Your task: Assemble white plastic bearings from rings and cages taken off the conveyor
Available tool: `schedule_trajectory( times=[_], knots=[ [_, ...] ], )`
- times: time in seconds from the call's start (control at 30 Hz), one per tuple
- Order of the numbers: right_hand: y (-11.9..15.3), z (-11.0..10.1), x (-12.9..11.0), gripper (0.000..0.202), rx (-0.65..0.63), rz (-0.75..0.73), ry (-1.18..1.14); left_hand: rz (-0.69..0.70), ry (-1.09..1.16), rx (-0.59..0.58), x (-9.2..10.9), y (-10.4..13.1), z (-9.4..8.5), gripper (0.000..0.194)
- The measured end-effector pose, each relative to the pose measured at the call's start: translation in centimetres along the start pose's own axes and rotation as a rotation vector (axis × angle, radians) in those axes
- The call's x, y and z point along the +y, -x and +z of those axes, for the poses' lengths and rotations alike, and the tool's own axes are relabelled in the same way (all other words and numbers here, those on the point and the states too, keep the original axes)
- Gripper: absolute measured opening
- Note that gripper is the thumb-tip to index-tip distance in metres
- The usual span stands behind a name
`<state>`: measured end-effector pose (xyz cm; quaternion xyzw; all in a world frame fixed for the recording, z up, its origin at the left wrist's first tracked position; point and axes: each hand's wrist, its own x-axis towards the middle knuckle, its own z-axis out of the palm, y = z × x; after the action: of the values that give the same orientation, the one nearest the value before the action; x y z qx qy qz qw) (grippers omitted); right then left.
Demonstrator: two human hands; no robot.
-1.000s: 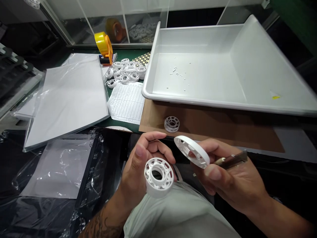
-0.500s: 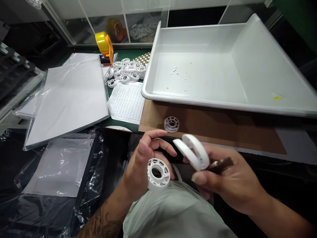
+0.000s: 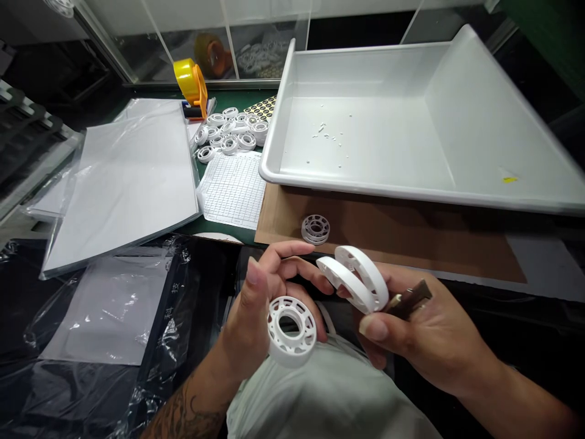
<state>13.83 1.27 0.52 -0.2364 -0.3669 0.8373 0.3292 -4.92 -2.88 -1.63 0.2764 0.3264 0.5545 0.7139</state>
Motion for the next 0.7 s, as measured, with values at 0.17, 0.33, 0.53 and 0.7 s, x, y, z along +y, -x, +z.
schedule_trajectory(
  times=[0.17, 0.33, 0.53, 0.7],
  knots=[
    [0.21, 0.04, 0.01, 0.02, 0.0, 0.013, -0.016, -0.005, -0.002, -0.016, 0.05, -0.06, -0.1, 0.073],
    [0.24, 0.06, 0.1, 0.022, 0.009, 0.017, -0.016, 0.006, 0.003, -0.01, 0.1, -0.09, 0.24, 0.074],
    [0.48, 0.15, 0.0, 0.022, 0.044, -0.014, 0.133, 0.007, -0.013, 0.014, 0.17, 0.04, 0.28, 0.074],
    [0.32, 0.24, 0.04, 0.022, -0.042, -0.081, 0.415, 0.017, -0.12, 0.085, 0.3, 0.15, 0.55, 0.074]
  ],
)
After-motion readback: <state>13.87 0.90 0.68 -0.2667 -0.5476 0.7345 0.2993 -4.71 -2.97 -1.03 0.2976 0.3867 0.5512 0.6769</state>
